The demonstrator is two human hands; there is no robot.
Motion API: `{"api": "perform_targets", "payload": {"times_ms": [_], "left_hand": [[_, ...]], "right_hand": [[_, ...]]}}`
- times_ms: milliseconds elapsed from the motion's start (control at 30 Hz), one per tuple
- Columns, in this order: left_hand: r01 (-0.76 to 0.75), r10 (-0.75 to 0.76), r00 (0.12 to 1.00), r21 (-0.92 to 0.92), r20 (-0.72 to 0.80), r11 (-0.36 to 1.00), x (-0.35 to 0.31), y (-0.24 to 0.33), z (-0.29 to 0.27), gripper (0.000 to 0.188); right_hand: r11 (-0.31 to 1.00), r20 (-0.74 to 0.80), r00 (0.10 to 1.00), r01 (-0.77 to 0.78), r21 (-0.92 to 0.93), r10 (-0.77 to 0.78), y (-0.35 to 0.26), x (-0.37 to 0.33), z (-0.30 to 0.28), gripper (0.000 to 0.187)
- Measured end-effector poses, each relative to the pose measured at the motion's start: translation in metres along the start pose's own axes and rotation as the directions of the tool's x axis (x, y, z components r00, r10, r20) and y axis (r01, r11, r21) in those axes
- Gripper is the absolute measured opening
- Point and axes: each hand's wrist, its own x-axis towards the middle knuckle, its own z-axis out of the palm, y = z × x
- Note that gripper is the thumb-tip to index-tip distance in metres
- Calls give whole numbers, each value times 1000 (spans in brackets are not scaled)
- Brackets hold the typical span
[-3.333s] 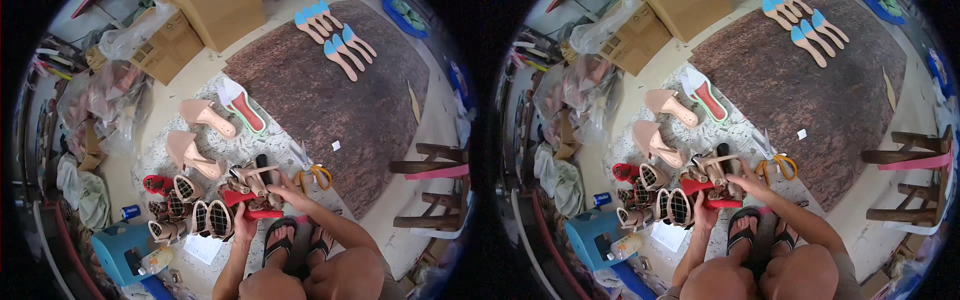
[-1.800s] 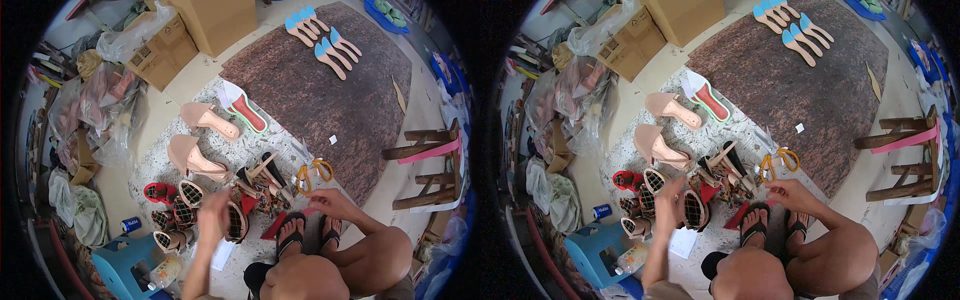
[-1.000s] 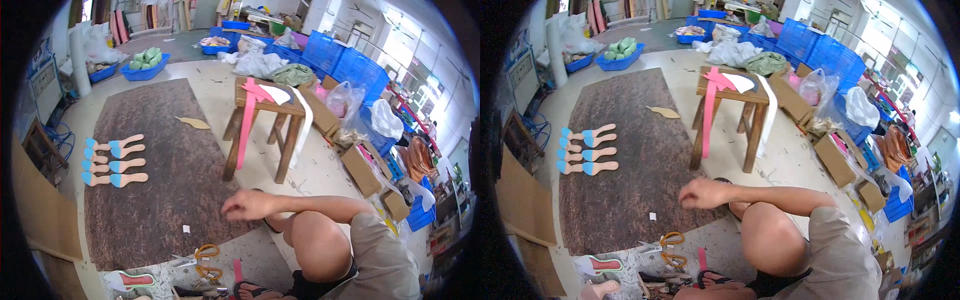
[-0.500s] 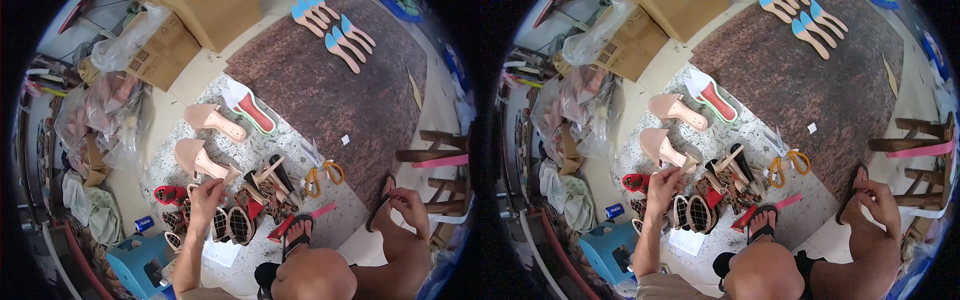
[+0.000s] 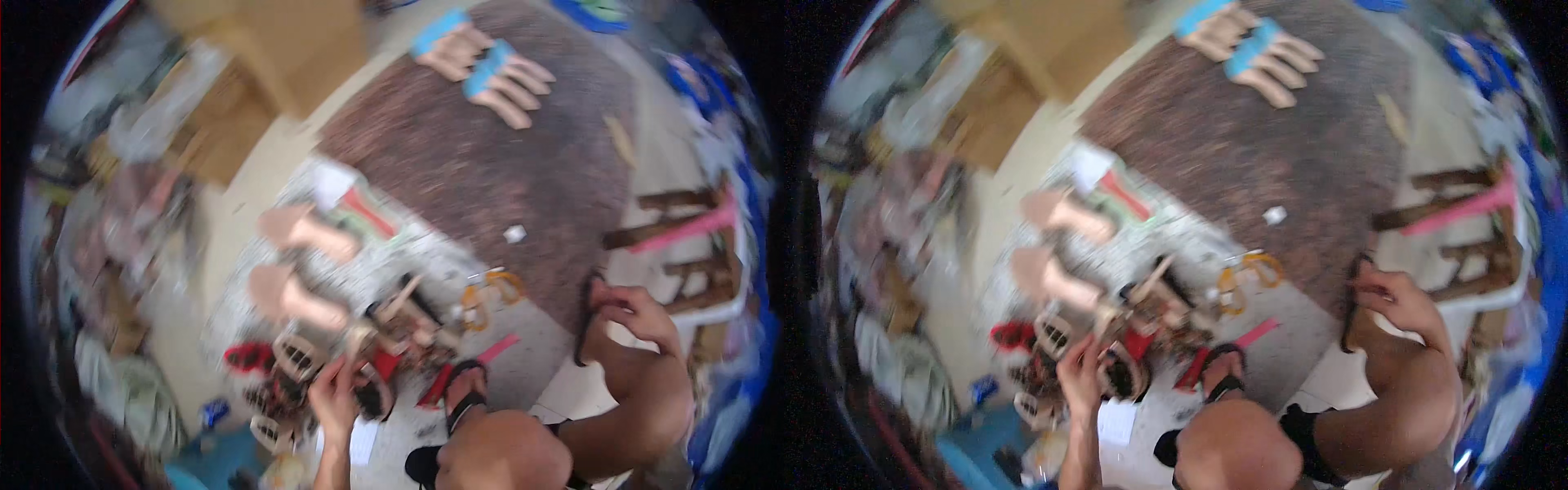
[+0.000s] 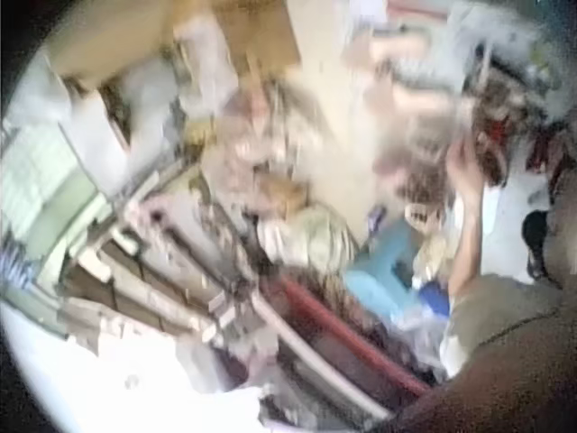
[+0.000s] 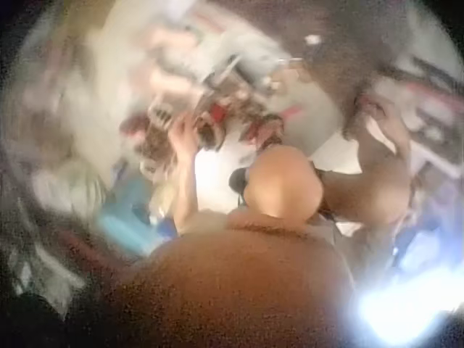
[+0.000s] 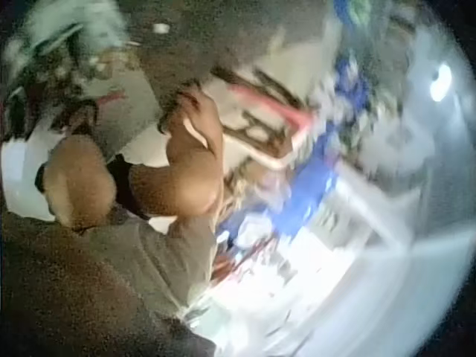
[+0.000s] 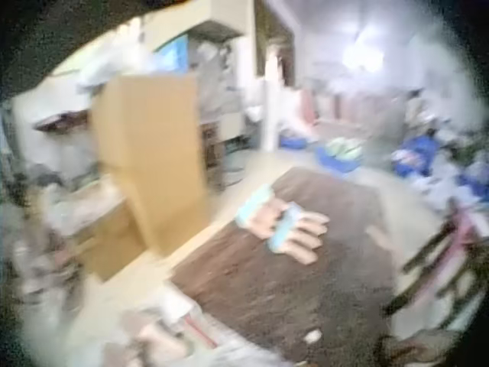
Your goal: The person is assembling shoe components on the floor. They use scissors to cut a white strap and attach it to a shoe sole, then place the finished sole on a mat. The person handles multiple shoe soles and straps, working on them one at a time.
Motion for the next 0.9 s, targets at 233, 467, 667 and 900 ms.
{"api": "perform_targets", "payload": {"times_ms": [233, 467, 667, 900], "left_hand": [[-565, 444, 824, 556, 351, 610, -13, -32, 5, 26], [-717, 547, 695, 500, 467, 485, -18, 50, 29, 27], [-923, 692, 379, 199, 615, 329, -3, 74, 86, 30], [-868, 476, 408, 170, 779, 466, -30, 113, 150, 32]], "right_hand": [[990, -685, 728, -84, -114, -17, 6, -34, -45, 24], [763, -982, -113, -618, 188, 151, 124, -186, -160, 30], [721, -903, 2, -603, 342, 430, 270, -248, -182, 59], [671, -644, 187, -190, 717, 741, 219, -199, -151, 47]]}}
